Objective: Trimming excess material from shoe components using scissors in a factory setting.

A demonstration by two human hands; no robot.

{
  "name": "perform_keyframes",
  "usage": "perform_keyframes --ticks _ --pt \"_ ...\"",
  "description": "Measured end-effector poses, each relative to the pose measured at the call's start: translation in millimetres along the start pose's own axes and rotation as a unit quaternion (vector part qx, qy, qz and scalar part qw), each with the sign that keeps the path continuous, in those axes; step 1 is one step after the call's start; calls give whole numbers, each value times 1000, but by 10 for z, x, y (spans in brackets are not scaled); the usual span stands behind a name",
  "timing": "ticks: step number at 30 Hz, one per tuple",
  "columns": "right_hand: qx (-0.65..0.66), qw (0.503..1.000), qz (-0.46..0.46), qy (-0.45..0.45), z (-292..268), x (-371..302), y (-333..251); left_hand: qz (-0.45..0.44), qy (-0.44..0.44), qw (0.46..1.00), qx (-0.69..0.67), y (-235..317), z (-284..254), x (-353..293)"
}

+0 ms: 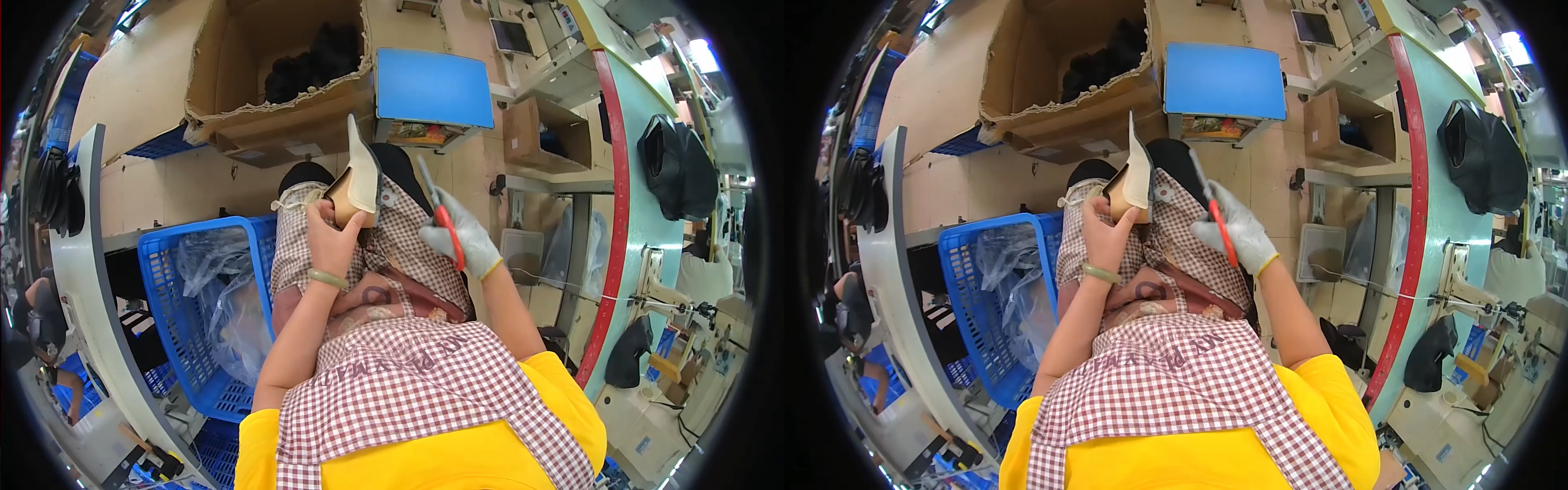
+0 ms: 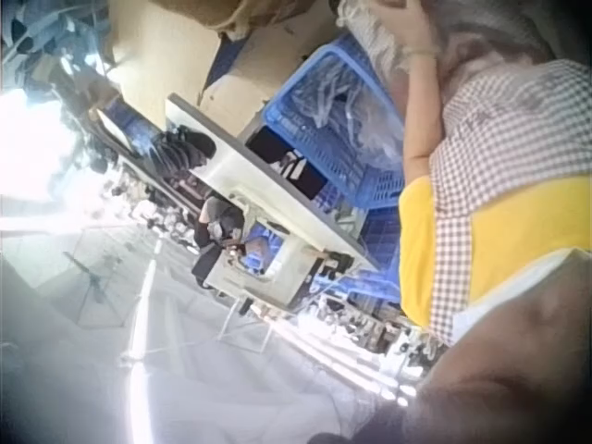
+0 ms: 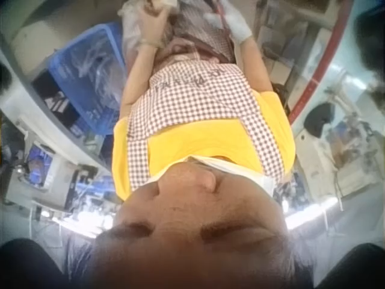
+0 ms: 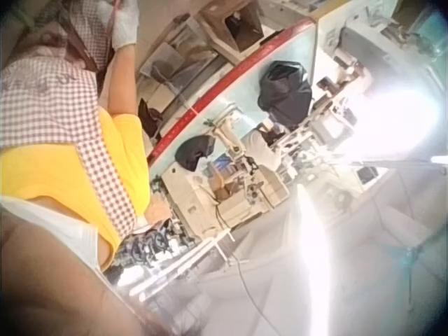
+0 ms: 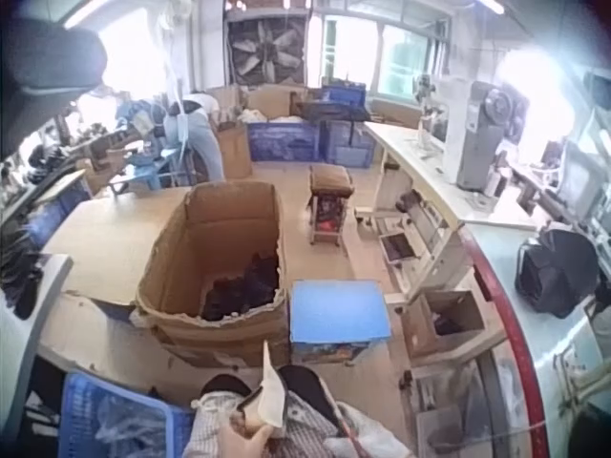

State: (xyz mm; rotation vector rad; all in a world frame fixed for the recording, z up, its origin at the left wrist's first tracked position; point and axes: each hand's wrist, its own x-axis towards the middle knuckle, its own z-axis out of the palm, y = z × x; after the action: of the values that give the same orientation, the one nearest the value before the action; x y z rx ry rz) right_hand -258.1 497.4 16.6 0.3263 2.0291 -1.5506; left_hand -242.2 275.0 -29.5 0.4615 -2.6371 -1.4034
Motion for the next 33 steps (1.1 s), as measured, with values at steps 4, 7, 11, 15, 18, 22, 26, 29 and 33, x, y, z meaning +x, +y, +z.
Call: perform_keyframes --ticks 4,7,11,15,18,22,26,29,33 --pt "98 989 3 -110 -75 -247 65 280 16 956 81 305 -16 68" --pt "113 977 5 -179 -116 -332 56 320 -53 939 116 211 33 112" --pt "186 941 59 -275 -211 -320 171 323 -29 942 89 179 63 99" --pt "204 922 70 -322 -226 -189 245 310 3 950 49 102 28 44" --pt "200 912 73 -352 -211 -117 164 307 8 950 50 63 -2 1" --pt "234 895 95 -368 -165 -15 178 312 6 949 43 41 -17 -14" --pt "270 882 107 -372 -88 14 94 313 1 949 50 11 -12 -31" --pt "303 881 134 -337 -29 -36 119 310 12 950 41 3 -1 -27" --pt "343 867 180 -313 12 -121 120 315 8 948 44 16 6 -47"
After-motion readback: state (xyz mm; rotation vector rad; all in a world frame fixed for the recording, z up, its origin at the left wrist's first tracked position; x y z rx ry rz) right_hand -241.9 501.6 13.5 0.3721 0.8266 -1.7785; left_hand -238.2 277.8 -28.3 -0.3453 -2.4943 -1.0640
